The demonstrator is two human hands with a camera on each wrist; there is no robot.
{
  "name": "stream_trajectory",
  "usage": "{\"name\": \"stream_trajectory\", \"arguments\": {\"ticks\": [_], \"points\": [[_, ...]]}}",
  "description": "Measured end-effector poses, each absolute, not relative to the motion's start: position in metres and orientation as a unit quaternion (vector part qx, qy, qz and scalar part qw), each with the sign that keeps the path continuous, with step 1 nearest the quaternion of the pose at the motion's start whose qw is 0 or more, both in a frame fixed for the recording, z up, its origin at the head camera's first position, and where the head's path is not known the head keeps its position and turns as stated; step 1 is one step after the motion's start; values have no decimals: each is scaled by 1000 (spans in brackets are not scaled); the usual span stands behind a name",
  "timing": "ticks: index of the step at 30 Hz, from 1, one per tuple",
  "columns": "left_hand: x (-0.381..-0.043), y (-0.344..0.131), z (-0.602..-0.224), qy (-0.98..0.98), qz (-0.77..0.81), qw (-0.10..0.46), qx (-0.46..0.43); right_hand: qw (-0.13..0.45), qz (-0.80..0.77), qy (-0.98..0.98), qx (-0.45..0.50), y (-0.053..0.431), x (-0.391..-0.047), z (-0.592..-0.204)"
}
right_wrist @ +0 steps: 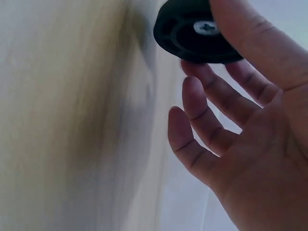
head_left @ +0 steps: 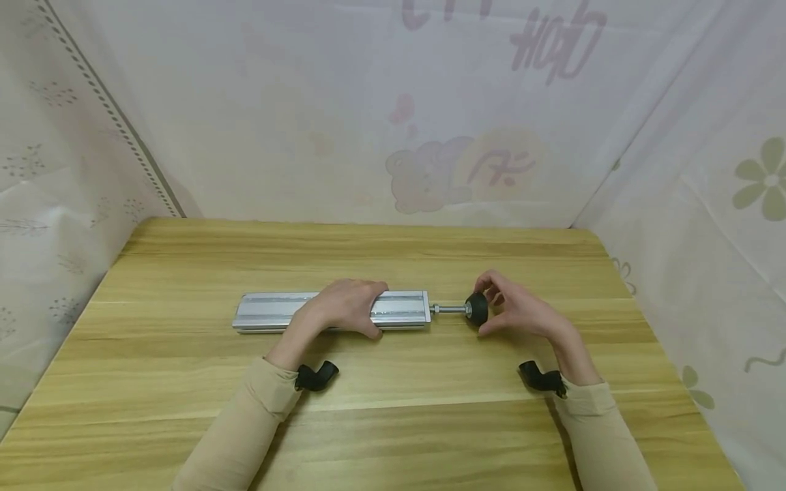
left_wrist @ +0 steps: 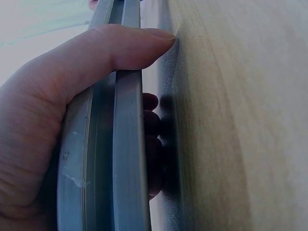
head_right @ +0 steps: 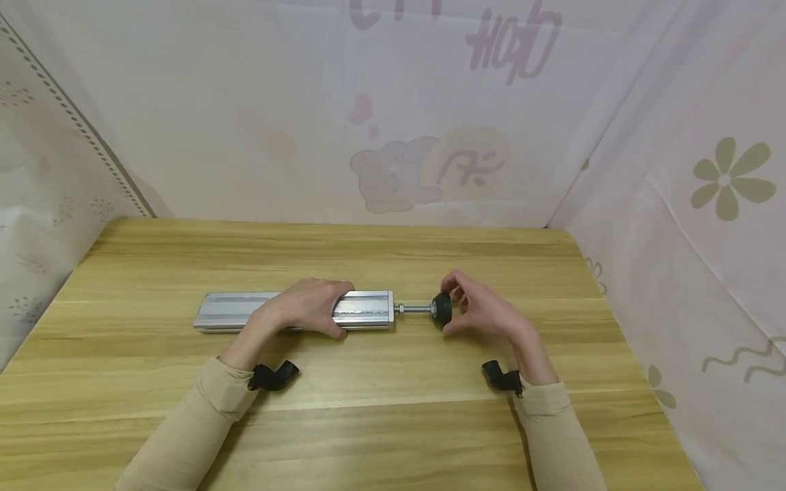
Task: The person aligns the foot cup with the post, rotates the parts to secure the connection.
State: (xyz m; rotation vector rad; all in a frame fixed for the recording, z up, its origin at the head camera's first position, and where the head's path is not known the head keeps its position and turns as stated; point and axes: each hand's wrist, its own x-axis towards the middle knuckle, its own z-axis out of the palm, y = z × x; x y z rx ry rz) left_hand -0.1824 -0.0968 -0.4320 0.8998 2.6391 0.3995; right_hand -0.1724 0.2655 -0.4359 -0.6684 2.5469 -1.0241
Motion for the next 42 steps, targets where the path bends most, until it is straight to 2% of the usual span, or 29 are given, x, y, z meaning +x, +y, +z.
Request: {"name": "stream_trajectory", "arguments": {"ticks": [15, 29, 42], "points": [[-181, -97, -432, 923, 140, 161, 319, 196, -331, 892, -238, 275, -174, -433], [-182, -97, -431, 924, 142, 162, 315, 181, -388, 876, -224, 271, -173, -436], [-182, -97, -431, 924, 139, 165, 315, 164, -371, 887, -221, 266, -172, -434]]}}
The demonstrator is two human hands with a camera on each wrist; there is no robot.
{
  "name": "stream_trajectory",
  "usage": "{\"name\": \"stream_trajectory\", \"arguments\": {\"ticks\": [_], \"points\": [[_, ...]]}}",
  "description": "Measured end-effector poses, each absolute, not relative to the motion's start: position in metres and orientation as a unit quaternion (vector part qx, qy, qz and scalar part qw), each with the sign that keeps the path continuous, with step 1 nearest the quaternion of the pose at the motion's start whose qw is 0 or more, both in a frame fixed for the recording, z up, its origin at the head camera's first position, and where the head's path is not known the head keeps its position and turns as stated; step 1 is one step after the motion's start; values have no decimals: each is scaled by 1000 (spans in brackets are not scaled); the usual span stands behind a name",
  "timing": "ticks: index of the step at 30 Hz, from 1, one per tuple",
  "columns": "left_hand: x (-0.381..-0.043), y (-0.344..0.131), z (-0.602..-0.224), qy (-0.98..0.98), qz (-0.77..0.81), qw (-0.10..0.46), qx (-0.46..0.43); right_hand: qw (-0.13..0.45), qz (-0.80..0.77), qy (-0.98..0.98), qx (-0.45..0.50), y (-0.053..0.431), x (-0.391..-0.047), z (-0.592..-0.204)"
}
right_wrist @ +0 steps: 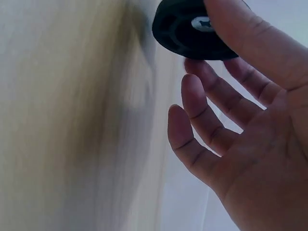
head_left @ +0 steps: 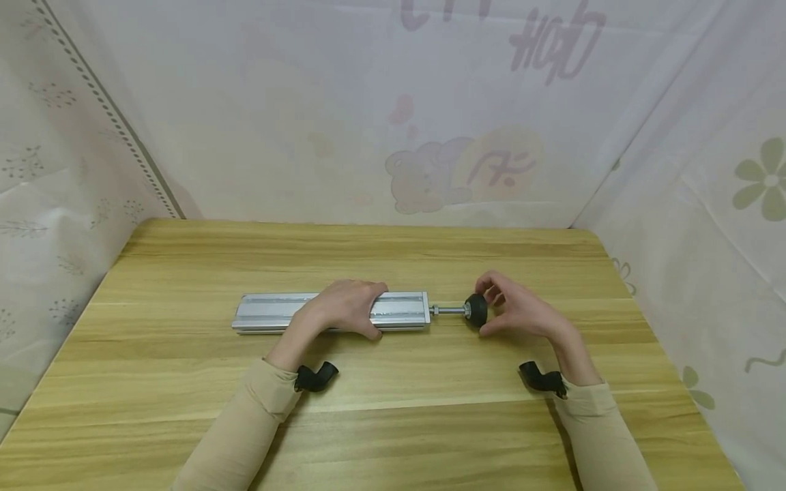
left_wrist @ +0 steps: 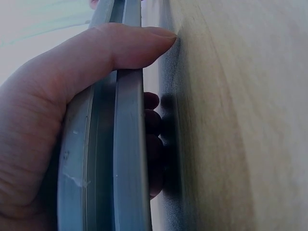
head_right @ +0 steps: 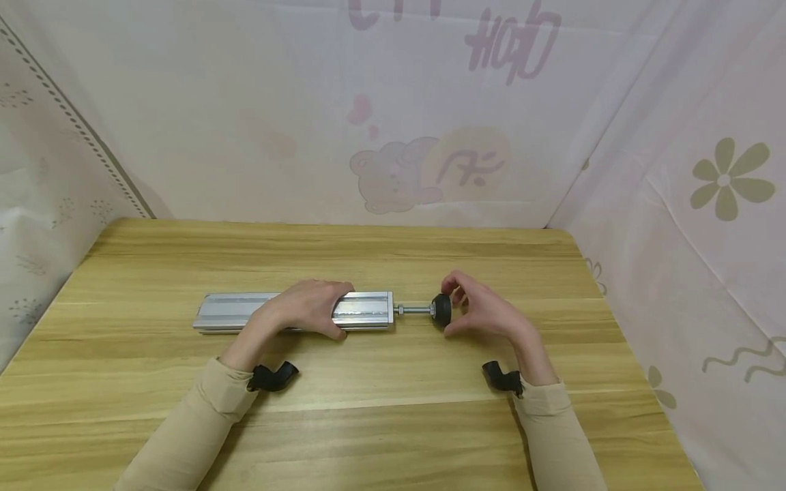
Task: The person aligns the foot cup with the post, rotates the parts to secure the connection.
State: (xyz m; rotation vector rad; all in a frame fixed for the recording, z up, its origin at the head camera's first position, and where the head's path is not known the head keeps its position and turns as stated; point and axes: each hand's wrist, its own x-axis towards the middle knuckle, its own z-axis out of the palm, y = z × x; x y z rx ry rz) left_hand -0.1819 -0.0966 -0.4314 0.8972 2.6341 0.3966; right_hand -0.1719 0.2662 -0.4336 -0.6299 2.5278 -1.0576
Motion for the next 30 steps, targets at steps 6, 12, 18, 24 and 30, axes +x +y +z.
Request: {"name": "stream_trajectory", "arguments": {"ticks": [6, 12, 18, 24, 30], "points": [[-182, -96, -431, 924, 141, 165, 315, 163, -354, 889, -239, 274, -171, -432], [-180, -97, -431, 924, 141, 167, 315, 195, -341, 888, -240, 276, -174, -431], [-181, -96, -431, 923, 141, 164, 317, 194, -329, 890, -249, 277, -173, -431], [-182, -97, -432, 923, 141, 163, 319, 192, -376, 873, -243, 272, -173, -435], [-182, -97, -432, 922, 143, 163, 320, 178, -382, 875, -239, 264, -174, -437]]}}
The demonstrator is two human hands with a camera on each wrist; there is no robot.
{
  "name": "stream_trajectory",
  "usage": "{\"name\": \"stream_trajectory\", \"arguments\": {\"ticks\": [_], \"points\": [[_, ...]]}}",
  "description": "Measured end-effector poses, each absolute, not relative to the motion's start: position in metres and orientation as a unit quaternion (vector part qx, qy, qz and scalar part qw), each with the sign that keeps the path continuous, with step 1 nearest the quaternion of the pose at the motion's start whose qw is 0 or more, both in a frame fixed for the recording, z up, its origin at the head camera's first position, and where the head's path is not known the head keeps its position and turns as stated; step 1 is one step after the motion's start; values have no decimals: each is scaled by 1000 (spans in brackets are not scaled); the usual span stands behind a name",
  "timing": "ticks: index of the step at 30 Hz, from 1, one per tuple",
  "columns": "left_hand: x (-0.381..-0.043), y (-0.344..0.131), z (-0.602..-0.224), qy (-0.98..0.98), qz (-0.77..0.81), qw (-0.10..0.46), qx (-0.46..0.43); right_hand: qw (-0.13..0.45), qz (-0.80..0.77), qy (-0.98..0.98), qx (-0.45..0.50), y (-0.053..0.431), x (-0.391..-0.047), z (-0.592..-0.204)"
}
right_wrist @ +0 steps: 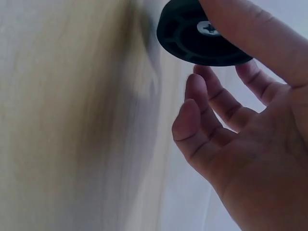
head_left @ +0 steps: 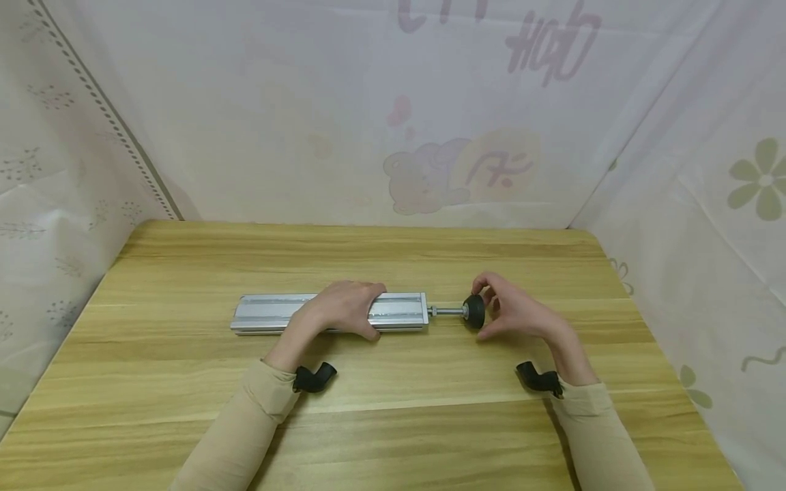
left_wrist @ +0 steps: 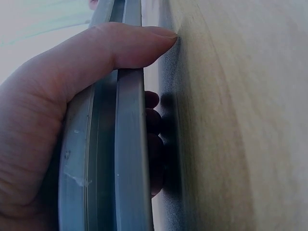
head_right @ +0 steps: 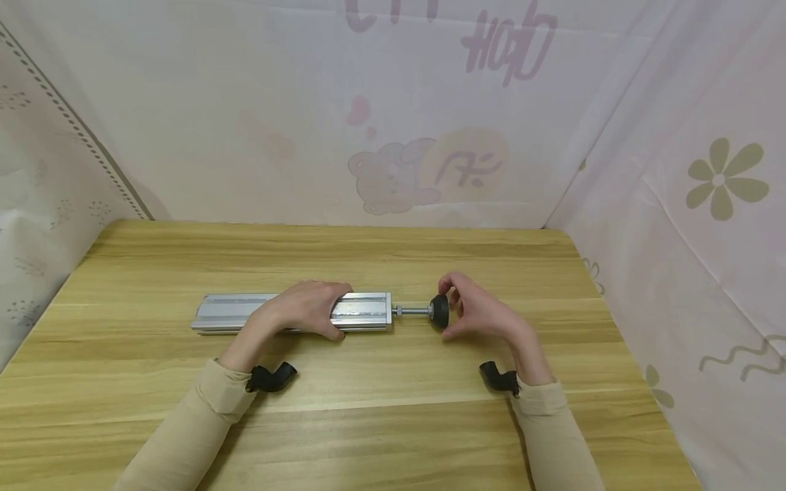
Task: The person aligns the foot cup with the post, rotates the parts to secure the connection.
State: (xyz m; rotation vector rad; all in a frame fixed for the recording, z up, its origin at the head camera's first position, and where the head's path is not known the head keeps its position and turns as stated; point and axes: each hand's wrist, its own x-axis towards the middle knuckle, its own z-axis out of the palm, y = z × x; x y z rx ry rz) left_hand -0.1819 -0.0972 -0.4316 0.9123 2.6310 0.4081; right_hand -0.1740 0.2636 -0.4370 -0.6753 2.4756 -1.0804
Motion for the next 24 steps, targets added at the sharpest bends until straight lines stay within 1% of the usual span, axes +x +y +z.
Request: {"name": "stream_trajectory", "arguments": {"ticks": [13, 21, 24], "points": [[-183, -97, -432, 924, 140, 164, 317, 150, -355, 892, -236, 268, -173, -435], [-182, -97, -431, 923, 141, 162, 318, 186, -324, 897, -235, 274, -173, -429], [-181, -98, -432, 924, 140, 161, 318, 185, -319, 899, -235, 274, -173, -429]]}}
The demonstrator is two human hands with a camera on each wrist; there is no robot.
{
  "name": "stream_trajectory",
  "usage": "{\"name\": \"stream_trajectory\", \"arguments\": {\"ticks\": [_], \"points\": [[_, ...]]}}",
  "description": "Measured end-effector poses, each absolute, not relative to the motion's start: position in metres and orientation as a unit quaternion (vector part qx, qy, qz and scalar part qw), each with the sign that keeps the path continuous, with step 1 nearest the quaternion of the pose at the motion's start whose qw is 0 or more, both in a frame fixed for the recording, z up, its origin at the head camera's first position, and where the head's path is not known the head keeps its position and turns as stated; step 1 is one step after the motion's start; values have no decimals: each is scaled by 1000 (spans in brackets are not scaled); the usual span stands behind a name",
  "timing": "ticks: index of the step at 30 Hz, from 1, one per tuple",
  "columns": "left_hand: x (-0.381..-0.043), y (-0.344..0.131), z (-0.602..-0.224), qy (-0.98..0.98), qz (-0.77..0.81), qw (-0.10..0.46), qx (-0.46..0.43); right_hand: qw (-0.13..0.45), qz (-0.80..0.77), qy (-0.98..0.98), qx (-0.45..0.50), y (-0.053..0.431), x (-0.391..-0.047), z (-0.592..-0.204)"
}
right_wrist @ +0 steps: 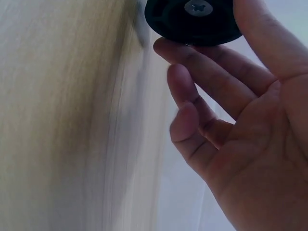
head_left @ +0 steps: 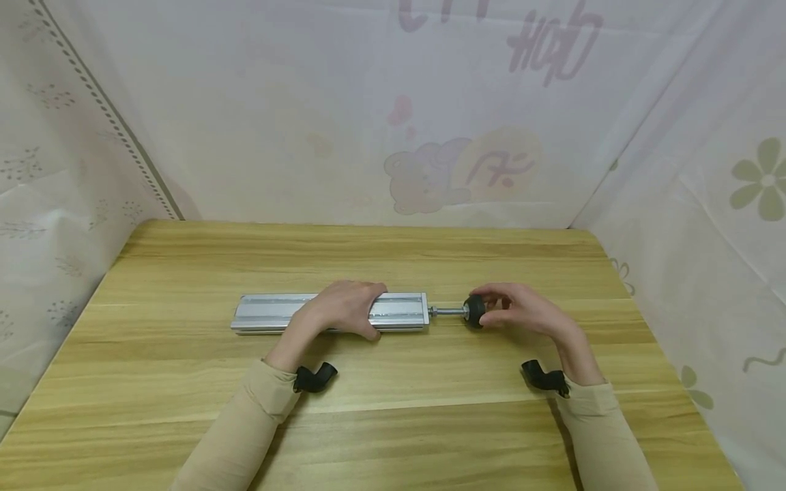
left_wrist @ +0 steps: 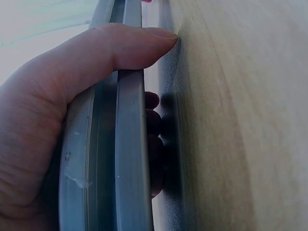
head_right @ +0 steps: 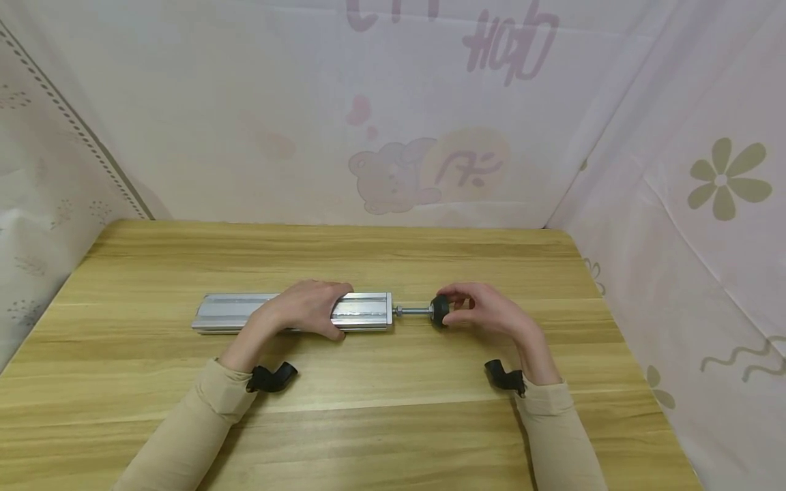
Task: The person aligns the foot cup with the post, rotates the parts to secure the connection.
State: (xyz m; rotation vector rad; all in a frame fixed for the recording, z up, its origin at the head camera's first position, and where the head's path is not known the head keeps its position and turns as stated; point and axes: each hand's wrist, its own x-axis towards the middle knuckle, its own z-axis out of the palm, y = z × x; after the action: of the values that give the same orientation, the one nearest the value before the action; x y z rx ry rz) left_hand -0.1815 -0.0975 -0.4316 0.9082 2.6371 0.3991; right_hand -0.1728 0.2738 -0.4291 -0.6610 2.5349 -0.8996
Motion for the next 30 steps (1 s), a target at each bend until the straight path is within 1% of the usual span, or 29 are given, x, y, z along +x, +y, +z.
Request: {"name": "stream_trajectory", "arguments": {"ticks": [5, 10, 18, 30], "points": [[-181, -97, -432, 924, 136, 159, 320, 167, -345, 893, -237, 274, -171, -431], [-180, -97, -431, 924, 135, 159, 321, 164, -379, 881, -230, 272, -171, -434], [-181, -96, -431, 925, 135, 159, 319, 137, -356, 890, -249, 267, -172, -437], [-181, -97, -431, 926, 136, 155, 316, 147, -364, 889, -237, 269, -173, -434]]}}
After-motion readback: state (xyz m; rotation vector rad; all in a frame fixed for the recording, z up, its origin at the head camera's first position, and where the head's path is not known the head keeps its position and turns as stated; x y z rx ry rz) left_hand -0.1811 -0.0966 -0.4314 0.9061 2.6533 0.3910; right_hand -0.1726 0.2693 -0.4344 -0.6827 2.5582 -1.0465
